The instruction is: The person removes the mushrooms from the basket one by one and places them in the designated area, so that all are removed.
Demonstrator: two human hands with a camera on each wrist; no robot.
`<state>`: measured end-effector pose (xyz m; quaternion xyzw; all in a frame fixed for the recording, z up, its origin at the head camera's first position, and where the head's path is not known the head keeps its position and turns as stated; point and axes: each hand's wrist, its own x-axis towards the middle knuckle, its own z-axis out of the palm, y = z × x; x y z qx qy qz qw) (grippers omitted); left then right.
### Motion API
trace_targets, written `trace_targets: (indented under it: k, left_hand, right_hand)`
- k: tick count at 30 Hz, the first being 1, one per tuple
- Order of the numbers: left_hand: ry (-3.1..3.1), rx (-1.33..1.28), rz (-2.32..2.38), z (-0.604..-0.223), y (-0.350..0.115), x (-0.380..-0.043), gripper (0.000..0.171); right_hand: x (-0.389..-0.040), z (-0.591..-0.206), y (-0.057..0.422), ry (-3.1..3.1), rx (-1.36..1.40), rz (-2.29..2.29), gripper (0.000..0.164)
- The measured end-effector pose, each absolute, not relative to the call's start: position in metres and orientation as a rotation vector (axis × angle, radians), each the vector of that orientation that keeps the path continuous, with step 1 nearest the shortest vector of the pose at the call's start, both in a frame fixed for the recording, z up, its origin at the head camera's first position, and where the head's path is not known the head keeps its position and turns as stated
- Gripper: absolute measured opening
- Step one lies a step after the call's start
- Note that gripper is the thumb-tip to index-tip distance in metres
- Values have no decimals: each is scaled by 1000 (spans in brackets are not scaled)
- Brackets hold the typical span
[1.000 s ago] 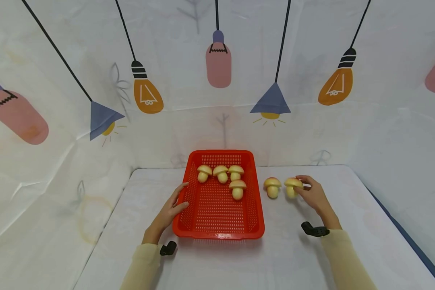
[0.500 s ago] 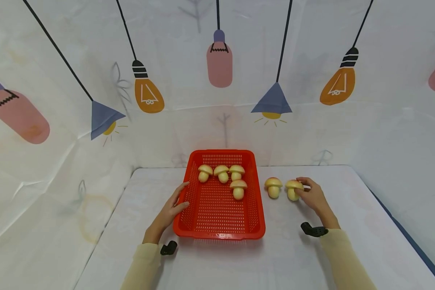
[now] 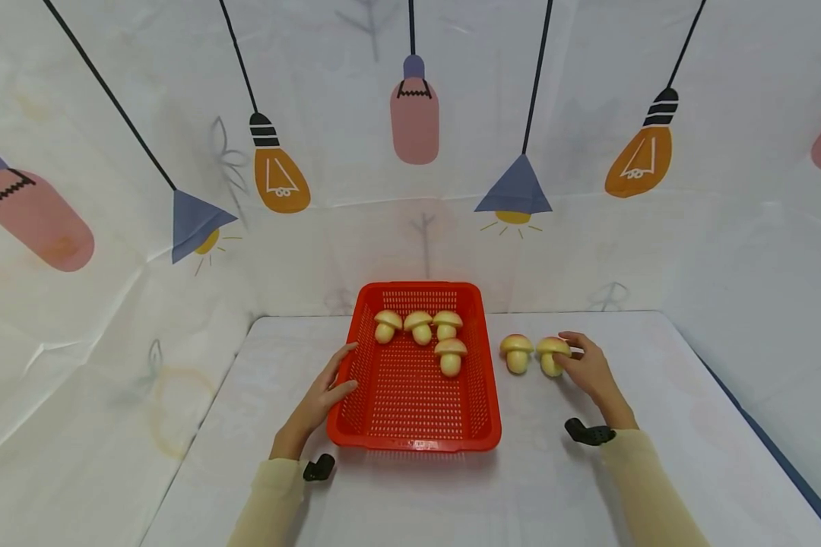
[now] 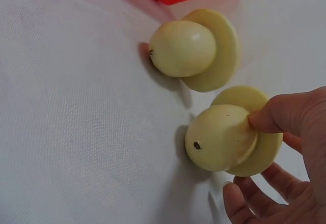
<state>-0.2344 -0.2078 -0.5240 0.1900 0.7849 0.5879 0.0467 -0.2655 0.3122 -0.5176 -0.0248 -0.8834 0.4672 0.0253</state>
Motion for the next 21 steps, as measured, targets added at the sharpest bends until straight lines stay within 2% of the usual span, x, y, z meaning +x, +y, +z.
trace_targets:
  k: [21]
  left_hand:
    - [2371, 559, 1800, -523, -208, -233, 67]
  right_hand:
    - [-262, -507, 307, -2790, -58, 1362, 58]
